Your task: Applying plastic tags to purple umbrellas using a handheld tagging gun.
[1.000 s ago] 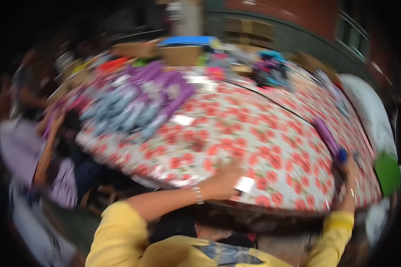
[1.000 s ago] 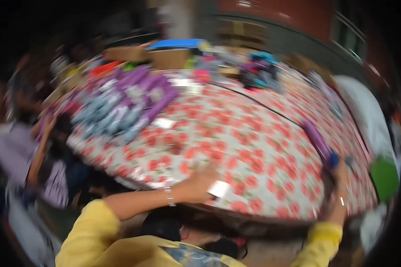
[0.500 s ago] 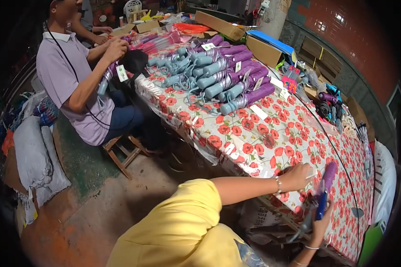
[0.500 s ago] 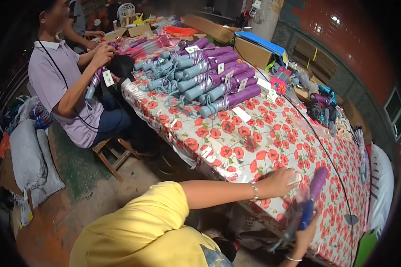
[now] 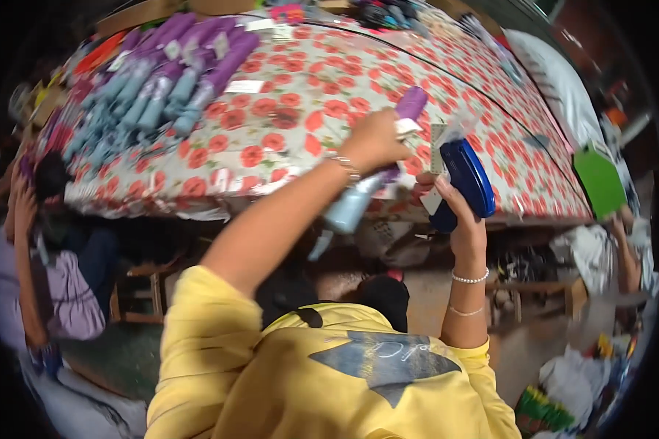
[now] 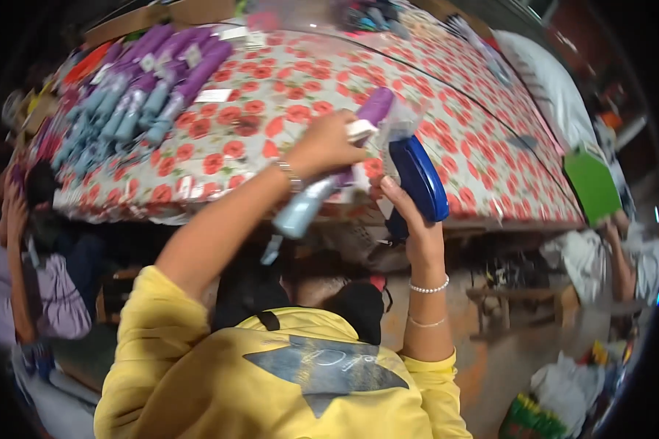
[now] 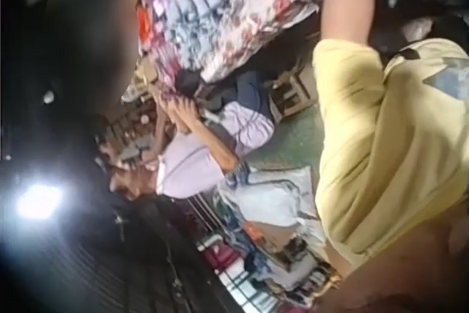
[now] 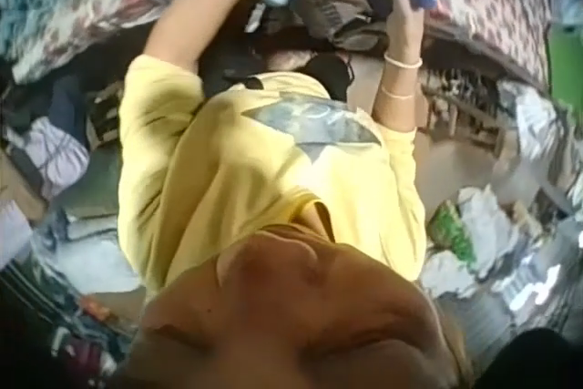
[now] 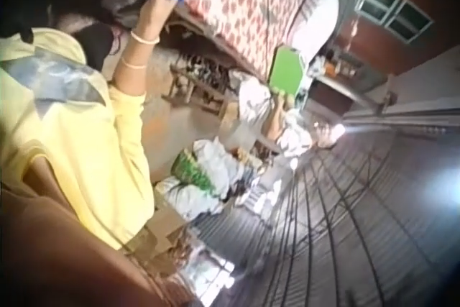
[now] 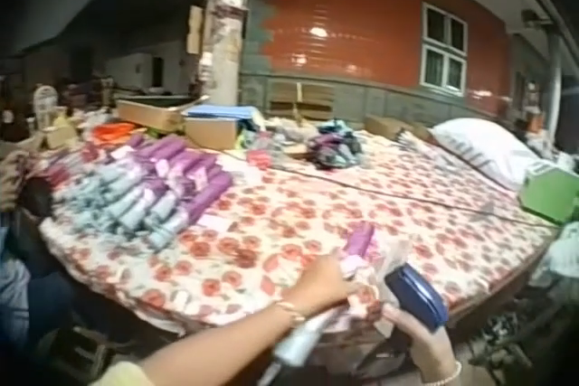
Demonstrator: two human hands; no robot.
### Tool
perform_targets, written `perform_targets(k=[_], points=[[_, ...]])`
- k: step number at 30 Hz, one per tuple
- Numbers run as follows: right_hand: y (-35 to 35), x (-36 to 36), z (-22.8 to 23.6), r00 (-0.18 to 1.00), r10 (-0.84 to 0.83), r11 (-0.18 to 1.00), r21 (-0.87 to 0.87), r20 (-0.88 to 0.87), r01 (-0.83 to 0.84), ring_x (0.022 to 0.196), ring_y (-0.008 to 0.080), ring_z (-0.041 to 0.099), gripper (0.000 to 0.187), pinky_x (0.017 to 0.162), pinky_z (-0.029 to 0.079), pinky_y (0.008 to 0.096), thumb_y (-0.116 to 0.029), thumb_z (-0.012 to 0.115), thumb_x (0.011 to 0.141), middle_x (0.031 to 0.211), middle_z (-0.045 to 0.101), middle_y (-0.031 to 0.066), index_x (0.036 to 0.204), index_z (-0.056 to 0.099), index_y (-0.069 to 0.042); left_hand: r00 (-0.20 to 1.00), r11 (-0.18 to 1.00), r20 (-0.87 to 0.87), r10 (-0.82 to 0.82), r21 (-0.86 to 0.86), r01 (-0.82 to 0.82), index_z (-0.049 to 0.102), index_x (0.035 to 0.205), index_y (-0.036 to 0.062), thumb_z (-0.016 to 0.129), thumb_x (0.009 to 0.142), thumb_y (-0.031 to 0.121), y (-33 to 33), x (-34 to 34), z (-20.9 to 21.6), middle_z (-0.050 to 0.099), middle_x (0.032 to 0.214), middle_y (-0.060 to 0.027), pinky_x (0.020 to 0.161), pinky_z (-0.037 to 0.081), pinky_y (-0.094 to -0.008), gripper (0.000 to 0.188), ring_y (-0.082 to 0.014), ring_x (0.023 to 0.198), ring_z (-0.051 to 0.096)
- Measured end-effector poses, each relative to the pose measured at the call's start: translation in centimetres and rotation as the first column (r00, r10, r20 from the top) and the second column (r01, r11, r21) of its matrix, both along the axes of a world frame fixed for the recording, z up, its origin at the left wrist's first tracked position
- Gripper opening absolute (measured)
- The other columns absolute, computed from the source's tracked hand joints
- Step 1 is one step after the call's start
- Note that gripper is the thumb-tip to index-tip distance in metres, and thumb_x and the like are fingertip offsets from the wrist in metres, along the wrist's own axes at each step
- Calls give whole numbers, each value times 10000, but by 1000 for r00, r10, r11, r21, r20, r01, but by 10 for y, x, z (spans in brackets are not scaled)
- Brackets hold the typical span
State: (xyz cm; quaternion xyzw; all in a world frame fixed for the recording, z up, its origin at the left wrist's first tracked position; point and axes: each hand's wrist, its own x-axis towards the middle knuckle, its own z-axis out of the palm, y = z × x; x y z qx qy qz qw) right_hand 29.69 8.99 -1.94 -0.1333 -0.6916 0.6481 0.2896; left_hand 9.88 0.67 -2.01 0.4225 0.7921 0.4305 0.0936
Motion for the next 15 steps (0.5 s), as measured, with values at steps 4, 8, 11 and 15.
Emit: perform_targets(k=[4,8,11,15], points=[[1,28,5,992,124,969,-212,-13,-124,961,220,627,311,896,456,287,-136,498,882,1054,664,150,1111,612,40,935,966,-244,-258,-45,255,618,974,67,720,650,164,-24,-5,-1,679,832,-121,652,495,-352,353,-288,706,636],[-22,38,-11,979,199,888,-415,-42,-198,898,231,636,374,849,485,302,-138,539,849,1016,663,170,1156,550,74,942,964,-286,-177,-244,107,620,1081,143,745,652,176,-59,11,15,686,921,-101,697,489,-347,448,-292,808,658],[-26,43,-48,971,239,872,-439,-9,-218,902,248,626,399,841,481,304,-194,493,871,1037,646,175,1151,523,88,857,977,-516,20,-171,-125,573,878,42,669,690,139,-57,34,7,611,681,-147,705,398,-560,232,-326,658,576],[-29,42,-60,969,241,835,-495,-61,-239,839,251,624,377,794,489,305,-195,493,873,962,640,151,1149,525,60,758,950,-601,253,7,-312,561,826,28,668,657,93,-42,56,-10,572,690,-131,788,351,-579,211,-315,639,534]])
